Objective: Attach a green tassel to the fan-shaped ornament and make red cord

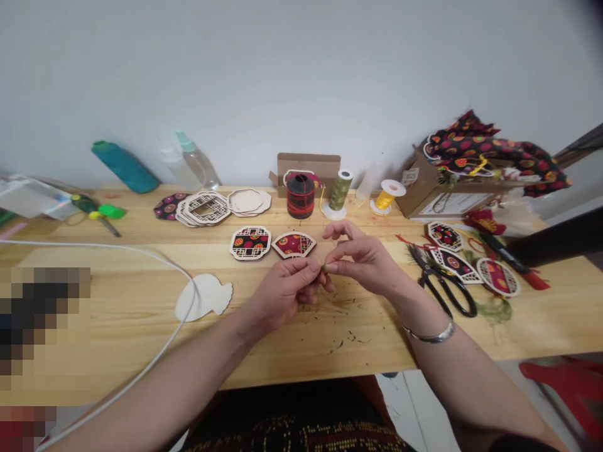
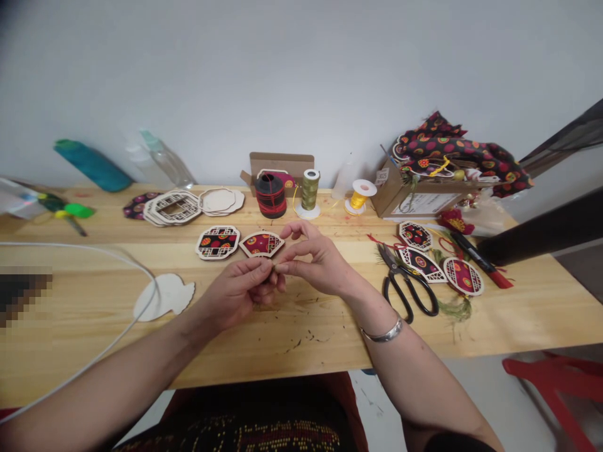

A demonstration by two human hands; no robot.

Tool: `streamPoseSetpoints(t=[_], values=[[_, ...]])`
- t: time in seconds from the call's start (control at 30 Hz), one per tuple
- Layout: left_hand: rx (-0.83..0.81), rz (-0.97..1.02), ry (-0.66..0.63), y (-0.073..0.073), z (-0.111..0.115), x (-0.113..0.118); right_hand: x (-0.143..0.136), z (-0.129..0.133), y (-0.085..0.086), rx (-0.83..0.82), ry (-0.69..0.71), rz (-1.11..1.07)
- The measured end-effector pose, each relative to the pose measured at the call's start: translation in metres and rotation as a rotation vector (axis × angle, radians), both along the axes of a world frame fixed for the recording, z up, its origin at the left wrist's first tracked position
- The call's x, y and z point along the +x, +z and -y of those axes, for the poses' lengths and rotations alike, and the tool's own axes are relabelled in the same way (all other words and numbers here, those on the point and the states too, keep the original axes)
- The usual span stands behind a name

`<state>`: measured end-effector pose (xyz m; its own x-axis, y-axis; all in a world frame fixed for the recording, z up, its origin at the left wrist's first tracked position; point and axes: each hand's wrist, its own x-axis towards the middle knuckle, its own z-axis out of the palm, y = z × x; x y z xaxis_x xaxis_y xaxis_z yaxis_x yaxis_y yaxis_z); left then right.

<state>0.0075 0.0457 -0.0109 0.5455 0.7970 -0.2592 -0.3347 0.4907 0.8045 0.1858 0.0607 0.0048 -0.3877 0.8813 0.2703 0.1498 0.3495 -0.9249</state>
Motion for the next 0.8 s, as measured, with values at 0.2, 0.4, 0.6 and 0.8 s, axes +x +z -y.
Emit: streamPoseSetpoints(t=[0.2,0.4,0.6,0.8], values=[[0.014,0.030,-0.031,-0.0026,-0.0003,-0.0019,0.0010,-0.0010,-0.0005,-0.005,-0.018,-0.021],[0.030,0.039,-0.078,-0.0003,-0.0012,-0.0026,0.0008,-0.0008,-0.0002,-0.024,-0.008,-0.052],[0.064,0.071,-0.120,0.0014,0.0000,-0.0052,-0.0004,0.0010,0.0006,-0.025,0.026,-0.072],[0.033,0.031,-0.048,0.0024,-0.0007,-0.0046,-0.0025,0.0020,0.0002,-0.017,0.020,-0.029]])
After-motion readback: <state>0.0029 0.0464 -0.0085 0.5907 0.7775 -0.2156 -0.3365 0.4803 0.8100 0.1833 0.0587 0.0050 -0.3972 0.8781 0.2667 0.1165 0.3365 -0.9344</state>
